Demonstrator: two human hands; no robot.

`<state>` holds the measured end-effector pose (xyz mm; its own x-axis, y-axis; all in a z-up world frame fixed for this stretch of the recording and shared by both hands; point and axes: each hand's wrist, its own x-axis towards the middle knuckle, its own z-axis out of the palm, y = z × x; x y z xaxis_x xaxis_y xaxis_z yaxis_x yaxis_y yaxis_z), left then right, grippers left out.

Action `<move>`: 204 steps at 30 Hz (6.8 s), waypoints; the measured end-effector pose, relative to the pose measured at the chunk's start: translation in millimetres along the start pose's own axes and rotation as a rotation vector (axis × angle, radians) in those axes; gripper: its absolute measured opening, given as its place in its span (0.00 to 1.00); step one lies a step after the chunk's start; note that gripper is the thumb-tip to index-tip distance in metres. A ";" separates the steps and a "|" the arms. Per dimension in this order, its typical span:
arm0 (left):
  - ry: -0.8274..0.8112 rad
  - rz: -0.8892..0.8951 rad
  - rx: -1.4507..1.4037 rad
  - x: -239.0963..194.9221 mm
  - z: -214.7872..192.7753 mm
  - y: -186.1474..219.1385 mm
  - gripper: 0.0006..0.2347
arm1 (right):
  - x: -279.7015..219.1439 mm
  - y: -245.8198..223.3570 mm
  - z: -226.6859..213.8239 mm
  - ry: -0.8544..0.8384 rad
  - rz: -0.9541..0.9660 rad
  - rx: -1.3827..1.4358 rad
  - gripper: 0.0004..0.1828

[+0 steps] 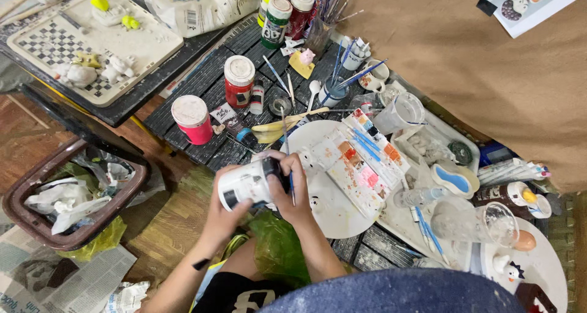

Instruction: The person paints a small white figurine using a fine brush and a palette of acrylic paints. They repeatedly dip the brush into paint and water, then apply details to the figurine's face and body.

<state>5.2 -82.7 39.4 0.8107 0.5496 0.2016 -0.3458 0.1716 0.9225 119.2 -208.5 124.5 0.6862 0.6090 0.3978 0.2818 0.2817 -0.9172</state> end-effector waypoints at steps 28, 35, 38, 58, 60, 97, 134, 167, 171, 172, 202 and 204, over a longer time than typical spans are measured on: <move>-0.140 -0.512 -0.377 -5.4 -28.1 -23.8 0.29 | 14.4 9.3 -0.9 -0.248 -0.181 0.126 0.29; 0.064 0.145 0.663 8.2 -28.1 -19.5 0.33 | 9.8 -12.5 23.6 -0.163 -0.080 -0.482 0.33; 0.055 0.084 0.828 3.3 -17.5 5.5 0.35 | 13.8 -24.8 35.1 -0.224 -0.175 -0.585 0.36; -0.211 0.158 0.623 17.7 -36.6 -14.6 0.28 | 13.5 -21.8 32.1 -0.370 -0.273 -0.636 0.27; -0.069 0.210 0.638 12.2 -27.0 -26.3 0.26 | 8.8 -20.9 40.2 -0.190 -0.320 -0.762 0.26; -0.258 0.466 0.873 -19.4 111.0 -9.4 0.24 | -214.9 44.9 -178.0 0.972 -0.032 0.253 0.09; -0.463 0.364 1.000 -0.4 126.8 -10.4 0.24 | -181.9 47.8 -154.2 0.866 0.140 0.089 0.06; -0.385 0.429 0.950 -2.3 123.3 -34.3 0.22 | -173.3 61.5 -146.0 0.722 0.100 -0.082 0.06; -0.388 0.429 0.947 -1.5 122.3 -34.1 0.22 | -177.0 64.0 -146.3 0.688 0.062 -0.120 0.06; -0.386 0.432 0.945 -1.5 121.9 -34.3 0.22 | -177.7 64.3 -145.8 0.688 0.066 -0.116 0.06; -0.382 0.449 0.926 -1.9 117.0 -41.6 0.20 | -170.7 59.7 -144.9 0.730 0.116 -0.153 0.05; -0.389 0.439 0.932 -2.1 116.4 -42.3 0.21 | -168.4 60.6 -140.3 0.736 0.109 -0.149 0.06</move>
<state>73.1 -186.4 38.2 0.8544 0.0881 0.5120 -0.2813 -0.7501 0.5985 114.9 -398.0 -1.2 0.9711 -0.0389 0.2356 0.2385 0.1131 -0.9645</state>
